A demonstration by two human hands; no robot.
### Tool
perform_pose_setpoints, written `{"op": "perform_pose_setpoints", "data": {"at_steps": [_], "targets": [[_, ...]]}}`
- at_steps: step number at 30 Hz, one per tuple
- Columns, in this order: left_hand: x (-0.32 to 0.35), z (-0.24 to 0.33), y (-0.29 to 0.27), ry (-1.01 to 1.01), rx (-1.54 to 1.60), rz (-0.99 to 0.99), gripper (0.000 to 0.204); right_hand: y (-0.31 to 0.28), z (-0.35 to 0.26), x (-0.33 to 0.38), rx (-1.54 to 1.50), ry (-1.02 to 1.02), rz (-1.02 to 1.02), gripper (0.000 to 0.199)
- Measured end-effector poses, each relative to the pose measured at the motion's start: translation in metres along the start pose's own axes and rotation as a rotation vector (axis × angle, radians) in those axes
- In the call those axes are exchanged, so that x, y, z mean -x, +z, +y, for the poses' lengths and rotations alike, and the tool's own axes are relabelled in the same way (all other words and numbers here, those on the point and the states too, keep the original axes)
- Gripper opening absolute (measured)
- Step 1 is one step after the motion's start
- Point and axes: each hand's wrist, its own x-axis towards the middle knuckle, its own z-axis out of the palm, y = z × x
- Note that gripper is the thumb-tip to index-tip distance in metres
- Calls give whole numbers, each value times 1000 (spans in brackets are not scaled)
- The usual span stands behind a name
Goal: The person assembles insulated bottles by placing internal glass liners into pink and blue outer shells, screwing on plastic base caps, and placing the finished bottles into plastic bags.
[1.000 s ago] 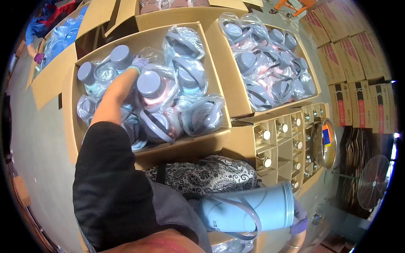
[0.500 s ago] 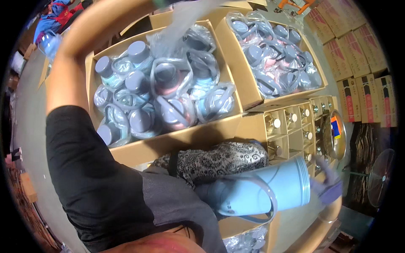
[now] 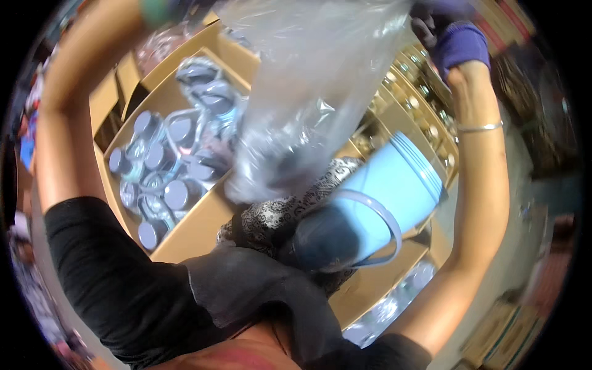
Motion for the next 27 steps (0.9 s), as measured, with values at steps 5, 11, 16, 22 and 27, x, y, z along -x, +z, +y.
{"op": "perform_pose_setpoints", "data": {"at_steps": [5,11,16,22,27], "targets": [[21,-3,128,-19,174,-28,52,-66,-2,17,-309,-81,-485,26],[-58,-62,231,-584,887,-158,32,-185,-5,29,20,-268,-373,42],[-120,-27,240,-596,927,-312,31,-251,85,63,172,351,125,83],[-115,-28,292,-495,859,-161,36,-208,138,56,-584,333,-231,29],[-83,-71,334,-675,1156,-183,41,-274,130,33,-186,14,27,14]]}}
